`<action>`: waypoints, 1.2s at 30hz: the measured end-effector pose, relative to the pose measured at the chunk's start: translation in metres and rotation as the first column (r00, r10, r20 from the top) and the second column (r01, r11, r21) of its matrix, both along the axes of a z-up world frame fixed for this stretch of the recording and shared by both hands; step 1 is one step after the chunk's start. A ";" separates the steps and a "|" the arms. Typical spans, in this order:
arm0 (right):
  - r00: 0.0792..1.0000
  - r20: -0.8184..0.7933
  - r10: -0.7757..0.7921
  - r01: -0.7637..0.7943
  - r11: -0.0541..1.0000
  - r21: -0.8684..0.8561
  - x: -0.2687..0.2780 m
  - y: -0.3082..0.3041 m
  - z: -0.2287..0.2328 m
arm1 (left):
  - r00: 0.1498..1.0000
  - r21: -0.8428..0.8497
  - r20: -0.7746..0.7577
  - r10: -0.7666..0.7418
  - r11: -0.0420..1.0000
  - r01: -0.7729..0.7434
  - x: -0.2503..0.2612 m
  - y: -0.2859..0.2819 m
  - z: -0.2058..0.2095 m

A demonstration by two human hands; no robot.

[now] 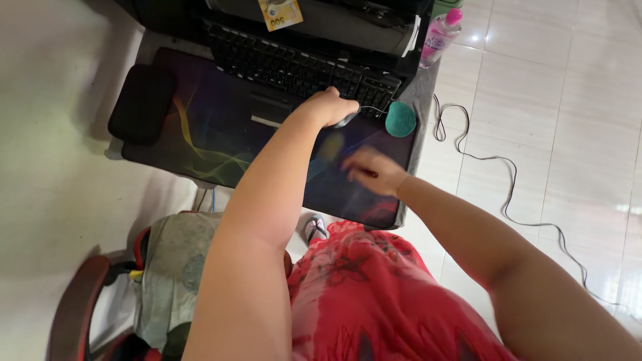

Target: The person uses a brush to clean a computer keyboard, mouse, and mousepad on a desk. They lift the keyboard to brush underneath it and move a wrist rest aside to reach the surface below.

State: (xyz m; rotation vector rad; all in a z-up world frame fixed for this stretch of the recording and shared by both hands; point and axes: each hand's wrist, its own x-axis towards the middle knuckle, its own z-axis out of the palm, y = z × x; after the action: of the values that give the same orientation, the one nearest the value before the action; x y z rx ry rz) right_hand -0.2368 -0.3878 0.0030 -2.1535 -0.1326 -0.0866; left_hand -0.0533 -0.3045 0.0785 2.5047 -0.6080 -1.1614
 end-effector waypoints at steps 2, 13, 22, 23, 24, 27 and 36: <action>0.932 -0.284 0.223 -0.060 0.871 0.487 0.007 0.007 0.002 | 1.000 -0.004 0.007 -0.016 1.000 0.016 0.005 0.001 0.001; 0.960 0.145 0.241 -0.262 0.953 0.152 -0.027 0.050 0.023 | 0.994 0.001 -0.022 -0.110 0.994 0.111 -0.001 0.006 0.005; 0.566 -0.605 -0.560 -0.058 0.705 -0.707 -0.031 -0.020 0.040 | 0.995 -0.002 -0.007 -0.095 0.995 0.095 0.003 0.008 -0.003; 0.728 -0.495 -0.475 0.029 0.742 -0.670 -0.033 -0.015 0.038 | 0.994 -0.011 -0.012 -0.105 0.994 0.105 0.002 0.009 -0.006; 0.854 -0.348 -0.386 0.104 0.783 -0.613 -0.032 -0.007 0.035 | 0.993 -0.021 -0.017 -0.115 0.993 0.115 0.001 0.009 -0.009; 0.996 -0.019 -0.084 0.070 0.917 -0.393 -0.020 0.019 0.027 | 0.997 -0.009 -0.010 -0.079 0.997 0.079 0.004 0.005 -0.010; 0.949 -0.252 -0.187 0.031 0.856 -0.517 0.033 0.045 0.024 | 0.999 -0.012 -0.031 -0.030 0.999 0.030 0.011 0.006 -0.010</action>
State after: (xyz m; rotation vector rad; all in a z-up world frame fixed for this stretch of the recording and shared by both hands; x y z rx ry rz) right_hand -0.2043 -0.3431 0.0266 -2.6748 0.1640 0.2320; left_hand -0.0426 -0.2985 0.0681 2.4707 -0.6441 -1.2021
